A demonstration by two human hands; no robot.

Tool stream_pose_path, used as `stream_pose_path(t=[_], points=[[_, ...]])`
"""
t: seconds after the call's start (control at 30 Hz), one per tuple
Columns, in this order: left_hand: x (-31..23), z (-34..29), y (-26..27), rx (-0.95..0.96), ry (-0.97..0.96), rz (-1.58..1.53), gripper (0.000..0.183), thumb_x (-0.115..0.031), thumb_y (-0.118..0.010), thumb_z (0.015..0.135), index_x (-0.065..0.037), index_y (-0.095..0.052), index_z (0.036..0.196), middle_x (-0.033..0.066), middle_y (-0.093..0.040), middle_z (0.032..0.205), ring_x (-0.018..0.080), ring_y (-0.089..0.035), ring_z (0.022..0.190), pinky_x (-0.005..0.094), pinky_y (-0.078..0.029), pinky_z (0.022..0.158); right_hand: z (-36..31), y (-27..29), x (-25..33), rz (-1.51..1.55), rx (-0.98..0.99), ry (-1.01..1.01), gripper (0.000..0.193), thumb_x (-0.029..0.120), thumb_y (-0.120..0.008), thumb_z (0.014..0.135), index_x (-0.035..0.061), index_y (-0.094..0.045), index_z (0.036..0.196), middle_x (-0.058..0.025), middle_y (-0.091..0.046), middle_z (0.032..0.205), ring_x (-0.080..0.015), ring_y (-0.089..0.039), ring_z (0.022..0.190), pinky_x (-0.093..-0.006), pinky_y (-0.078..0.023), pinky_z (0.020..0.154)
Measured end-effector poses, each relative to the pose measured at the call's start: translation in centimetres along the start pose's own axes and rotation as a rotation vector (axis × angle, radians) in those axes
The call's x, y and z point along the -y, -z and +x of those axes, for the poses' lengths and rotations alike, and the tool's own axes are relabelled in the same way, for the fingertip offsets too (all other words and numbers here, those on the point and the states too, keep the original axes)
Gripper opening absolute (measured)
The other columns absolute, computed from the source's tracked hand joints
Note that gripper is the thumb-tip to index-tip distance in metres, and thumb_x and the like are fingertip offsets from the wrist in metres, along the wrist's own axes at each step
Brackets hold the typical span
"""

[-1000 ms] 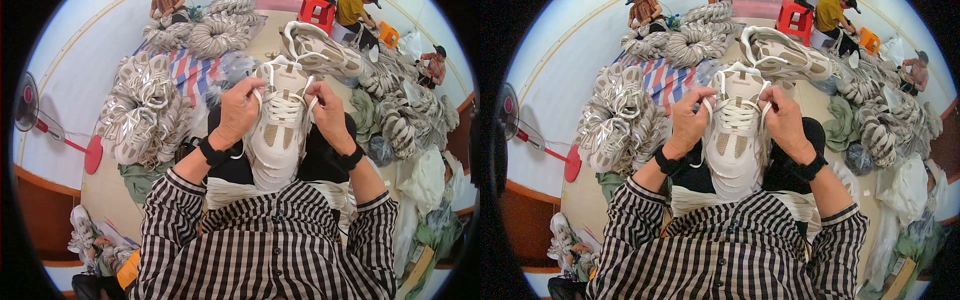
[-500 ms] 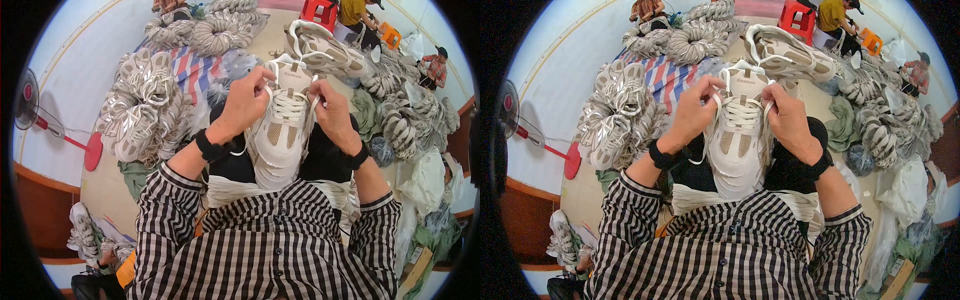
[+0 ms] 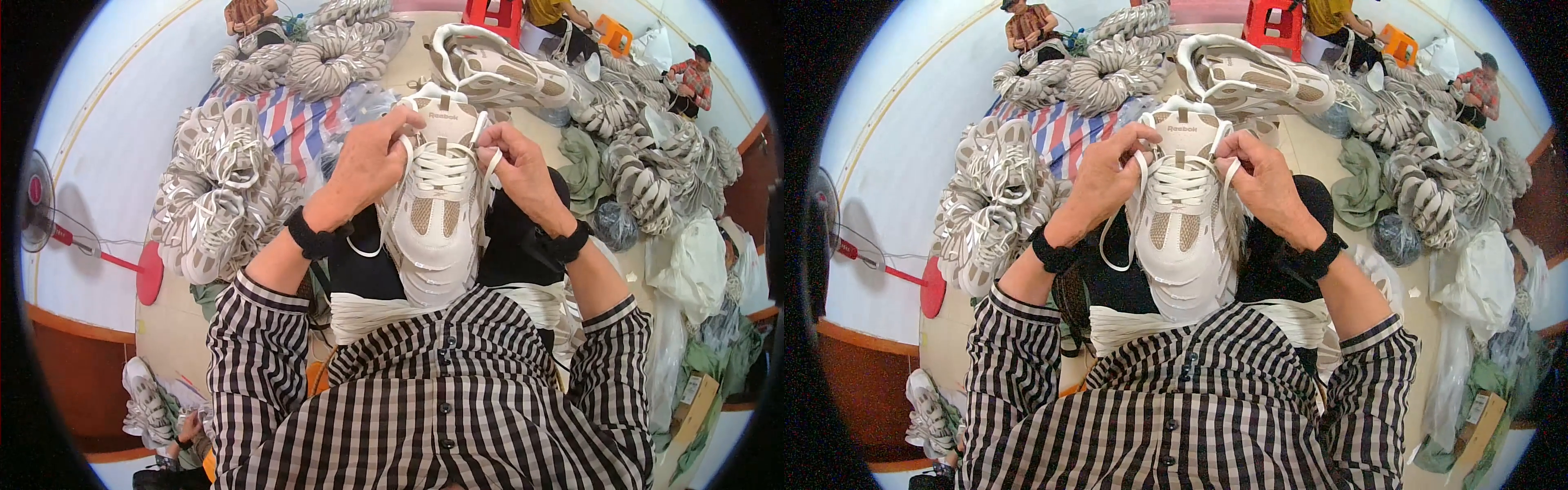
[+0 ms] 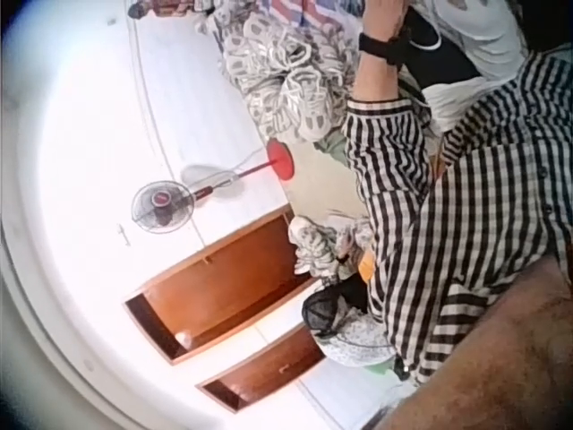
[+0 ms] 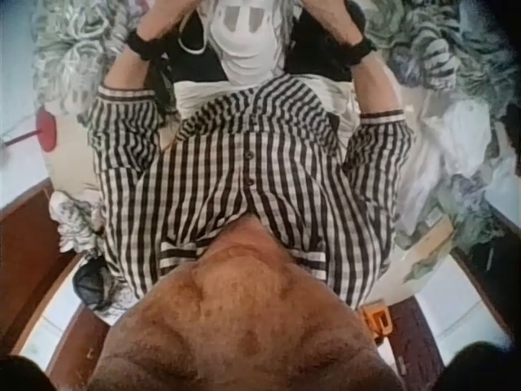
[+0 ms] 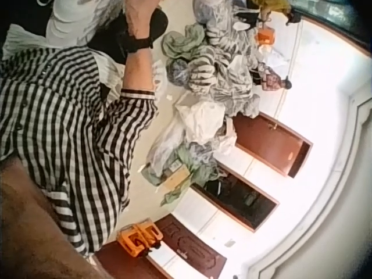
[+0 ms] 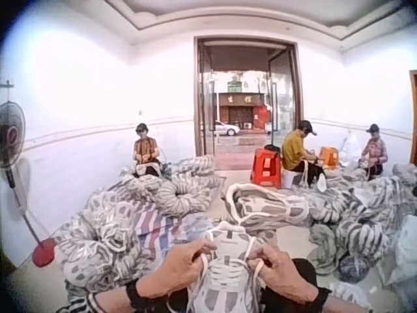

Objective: Lacing white athletic shoes in a shoe manufacturing environment.

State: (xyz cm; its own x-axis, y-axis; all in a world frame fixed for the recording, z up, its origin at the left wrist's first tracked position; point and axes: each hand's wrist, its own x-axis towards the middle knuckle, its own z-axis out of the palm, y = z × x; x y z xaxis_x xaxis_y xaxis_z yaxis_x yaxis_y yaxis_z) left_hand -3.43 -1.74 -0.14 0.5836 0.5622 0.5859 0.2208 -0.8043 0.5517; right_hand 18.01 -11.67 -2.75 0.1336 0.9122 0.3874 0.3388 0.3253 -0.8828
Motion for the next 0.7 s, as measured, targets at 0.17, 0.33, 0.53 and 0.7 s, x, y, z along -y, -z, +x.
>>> stream_pose_path(t=[0.17, 0.33, 0.53, 0.7], points=[[-0.4, 0.3, 0.2, 0.077, 0.025, 0.061, 0.020, -0.002, -0.054, 0.082, -0.007, -0.059, 0.101, 0.0096, -0.057, 0.069, 0.0169, -0.052, 0.057, 0.0290, -0.041, 0.055, 0.2, 0.1, 0.2, -0.028, -0.016, -0.012, 0.008, 0.003, -0.055, 0.085, 0.0020, -0.053, 0.093, -0.0039, -0.060, 0.074, -0.0129, -0.057, 0.066, -0.0285, -0.046, 0.063], [-0.1, 1.2, 0.0, 0.091, -0.212, 0.197, 0.023, 0.001, -0.051, 0.078, -0.005, -0.058, 0.098, 0.0140, -0.054, 0.066, 0.0224, -0.051, 0.056, 0.0320, -0.041, 0.054, 0.3, -1.1, 1.5, -0.713, -0.018, 0.385, 0.019, -0.005, -0.047, 0.075, 0.0033, -0.051, 0.091, -0.0229, -0.060, 0.075, -0.0423, -0.058, 0.072, -0.0475, -0.045, 0.062], [0.1, 2.5, 1.2, 0.216, -0.122, 0.150, 0.026, 0.004, -0.047, 0.075, -0.005, -0.059, 0.097, 0.0154, -0.053, 0.064, 0.0239, -0.051, 0.056, 0.0342, -0.041, 0.055, 2.9, 0.6, 2.8, -0.395, 0.104, 0.087, 0.013, 0.000, -0.052, 0.077, 0.0027, -0.050, 0.090, -0.0199, -0.059, 0.070, -0.0378, -0.059, 0.067, -0.0441, -0.045, 0.061], [-0.6, 2.1, 1.9, 0.279, -0.066, 0.208, 0.027, 0.003, -0.049, 0.076, -0.005, -0.059, 0.100, 0.0143, -0.057, 0.066, 0.0238, -0.052, 0.057, 0.0330, -0.042, 0.057, 1.9, 0.0, 2.0, -0.613, 0.088, 0.340, 0.016, 0.002, -0.054, 0.079, 0.0034, -0.050, 0.094, -0.0167, -0.059, 0.071, -0.0331, -0.060, 0.068, -0.0409, -0.046, 0.061]])
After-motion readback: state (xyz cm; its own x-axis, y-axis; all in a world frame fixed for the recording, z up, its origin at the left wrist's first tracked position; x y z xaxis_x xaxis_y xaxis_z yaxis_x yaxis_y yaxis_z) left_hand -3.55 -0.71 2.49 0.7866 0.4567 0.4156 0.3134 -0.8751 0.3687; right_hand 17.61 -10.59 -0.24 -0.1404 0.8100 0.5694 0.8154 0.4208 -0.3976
